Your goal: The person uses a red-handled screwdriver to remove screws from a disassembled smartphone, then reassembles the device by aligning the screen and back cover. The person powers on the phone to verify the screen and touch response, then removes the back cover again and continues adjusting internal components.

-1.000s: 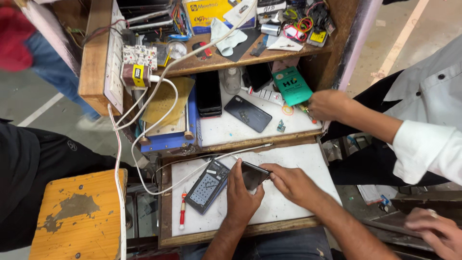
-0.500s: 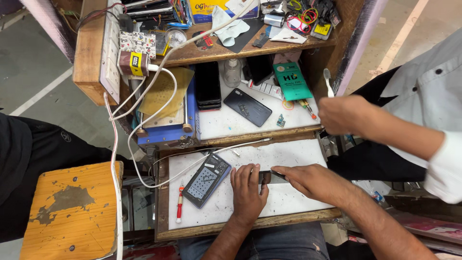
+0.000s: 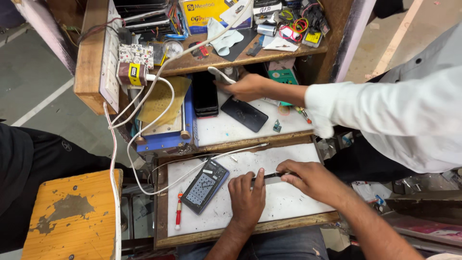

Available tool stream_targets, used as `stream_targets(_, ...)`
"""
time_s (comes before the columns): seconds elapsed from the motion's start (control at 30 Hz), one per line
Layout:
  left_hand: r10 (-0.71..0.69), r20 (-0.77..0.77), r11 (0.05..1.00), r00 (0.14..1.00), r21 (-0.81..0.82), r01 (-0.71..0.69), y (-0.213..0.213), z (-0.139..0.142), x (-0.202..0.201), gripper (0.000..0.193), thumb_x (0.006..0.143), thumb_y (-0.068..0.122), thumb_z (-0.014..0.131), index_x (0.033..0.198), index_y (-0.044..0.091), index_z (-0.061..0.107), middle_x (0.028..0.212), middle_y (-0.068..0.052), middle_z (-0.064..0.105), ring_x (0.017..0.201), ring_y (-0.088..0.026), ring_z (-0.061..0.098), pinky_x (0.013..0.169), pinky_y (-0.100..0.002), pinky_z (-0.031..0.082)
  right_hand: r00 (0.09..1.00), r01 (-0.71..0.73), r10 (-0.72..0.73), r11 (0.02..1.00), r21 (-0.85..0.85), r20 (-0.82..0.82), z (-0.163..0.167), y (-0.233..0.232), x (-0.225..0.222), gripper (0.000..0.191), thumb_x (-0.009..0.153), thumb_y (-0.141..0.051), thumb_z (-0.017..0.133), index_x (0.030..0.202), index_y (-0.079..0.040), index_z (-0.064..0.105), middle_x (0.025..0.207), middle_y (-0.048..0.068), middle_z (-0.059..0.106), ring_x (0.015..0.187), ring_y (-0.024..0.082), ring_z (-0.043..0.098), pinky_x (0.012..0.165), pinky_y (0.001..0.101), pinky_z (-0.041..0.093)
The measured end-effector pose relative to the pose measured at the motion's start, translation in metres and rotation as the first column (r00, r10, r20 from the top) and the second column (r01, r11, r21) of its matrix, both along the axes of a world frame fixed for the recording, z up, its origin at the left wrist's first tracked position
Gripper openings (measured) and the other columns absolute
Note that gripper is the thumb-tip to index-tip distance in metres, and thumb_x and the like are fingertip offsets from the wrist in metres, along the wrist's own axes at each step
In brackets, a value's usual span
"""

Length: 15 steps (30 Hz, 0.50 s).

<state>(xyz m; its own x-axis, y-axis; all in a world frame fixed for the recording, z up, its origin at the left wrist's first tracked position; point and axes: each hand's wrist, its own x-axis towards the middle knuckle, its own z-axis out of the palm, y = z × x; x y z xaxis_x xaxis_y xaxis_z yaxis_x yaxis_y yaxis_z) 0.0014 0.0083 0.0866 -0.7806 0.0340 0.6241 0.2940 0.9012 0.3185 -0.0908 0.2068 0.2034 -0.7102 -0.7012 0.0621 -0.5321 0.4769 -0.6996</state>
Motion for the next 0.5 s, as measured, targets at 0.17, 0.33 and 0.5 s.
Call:
stream_targets(0.17,-0.01,0.074,1.0,0.997,0.027,0.008,0.001,0.004,-0.001,0.044,0.087,0.001,0.07,0.13,0.008,0.069,0.106,-0.008,0.063,0.095,-0.028,0.06,0.086,-0.046,0.049,0.913,0.376,-0.295,0.874,-0.307,0.28,-0.052,-0.015,0.028,0.028,0.093,-0.019,0.064,0.117,-0.005,0.067,0.126,0.013,0.073,0.104,0.026,0.072,0.086,0.0373,0.059)
stream_targets(0.33,-0.034,0.124,0.998,0.992,0.049,0.028,0.023,0.0,0.011,0.042,0.081,0.005,0.071,0.123,0.006,0.069,0.108,-0.011,0.063,0.105,-0.032,0.058,0.092,-0.05,0.047,0.667,0.688,-0.089,0.456,-0.565,0.74,-0.11,-0.025,0.032,0.036,0.107,-0.028,0.04,0.126,-0.002,0.056,0.136,0.018,0.064,0.12,0.03,0.067,0.101,0.0416,0.054)
stream_targets(0.5,-0.073,0.224,0.996,0.972,0.067,0.059,0.038,0.002,0.011,0.053,0.075,0.015,0.079,0.125,0.003,0.065,0.116,-0.015,0.056,0.118,-0.039,0.051,0.105,-0.06,0.039,0.461,0.873,0.107,0.126,-0.471,0.881,-0.138,-0.025,0.028,0.038,0.108,-0.037,0.037,0.126,-0.006,0.049,0.131,0.022,0.06,0.117,0.035,0.063,0.104,0.0475,0.052)
